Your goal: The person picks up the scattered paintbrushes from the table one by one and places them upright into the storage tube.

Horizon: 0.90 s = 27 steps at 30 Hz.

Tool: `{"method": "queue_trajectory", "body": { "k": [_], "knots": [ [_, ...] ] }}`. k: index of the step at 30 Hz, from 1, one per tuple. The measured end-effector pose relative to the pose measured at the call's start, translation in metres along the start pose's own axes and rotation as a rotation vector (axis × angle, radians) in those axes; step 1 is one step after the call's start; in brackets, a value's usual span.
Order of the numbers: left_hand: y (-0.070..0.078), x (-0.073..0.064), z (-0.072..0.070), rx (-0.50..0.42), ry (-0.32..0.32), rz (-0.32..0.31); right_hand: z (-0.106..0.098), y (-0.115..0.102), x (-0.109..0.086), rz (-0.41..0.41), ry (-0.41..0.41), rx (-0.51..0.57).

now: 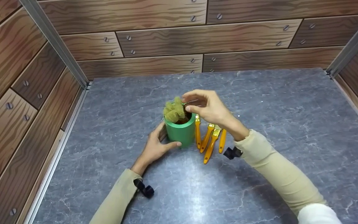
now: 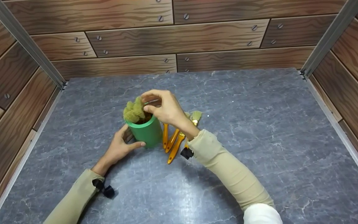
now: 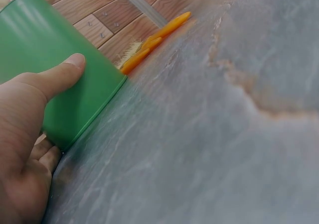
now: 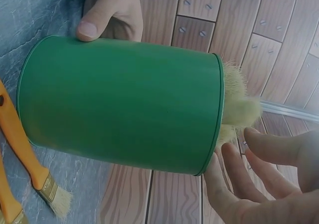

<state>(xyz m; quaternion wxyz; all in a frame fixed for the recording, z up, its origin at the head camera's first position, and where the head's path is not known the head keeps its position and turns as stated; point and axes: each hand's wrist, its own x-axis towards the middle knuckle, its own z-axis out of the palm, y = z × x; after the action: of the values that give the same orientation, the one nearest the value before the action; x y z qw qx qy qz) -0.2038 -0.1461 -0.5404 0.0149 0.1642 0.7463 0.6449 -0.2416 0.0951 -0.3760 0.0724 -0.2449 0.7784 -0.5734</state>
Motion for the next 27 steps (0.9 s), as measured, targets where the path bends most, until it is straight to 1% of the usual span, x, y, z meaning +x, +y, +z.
{"method": "queue_trajectory", "body": {
  "k": [6, 14, 22, 27],
  "knots": [
    [0.001, 0.0, 0.001, 0.007, 0.004, -0.009, -0.002, -0.001, -0.005, -0.01, 0.003, -0.001],
    [0.001, 0.0, 0.001, 0.031, 0.01, -0.007, -0.01, 0.001, -0.014, -0.011, 0.046, -0.04],
    [0.001, 0.0, 0.001, 0.032, 0.017, -0.018, -0.02, 0.012, -0.024, 0.034, 0.082, -0.052],
    [0.001, 0.0, 0.003, 0.025, 0.022, -0.032, -0.028, 0.022, -0.032, 0.056, 0.108, -0.078]
  ]
}}
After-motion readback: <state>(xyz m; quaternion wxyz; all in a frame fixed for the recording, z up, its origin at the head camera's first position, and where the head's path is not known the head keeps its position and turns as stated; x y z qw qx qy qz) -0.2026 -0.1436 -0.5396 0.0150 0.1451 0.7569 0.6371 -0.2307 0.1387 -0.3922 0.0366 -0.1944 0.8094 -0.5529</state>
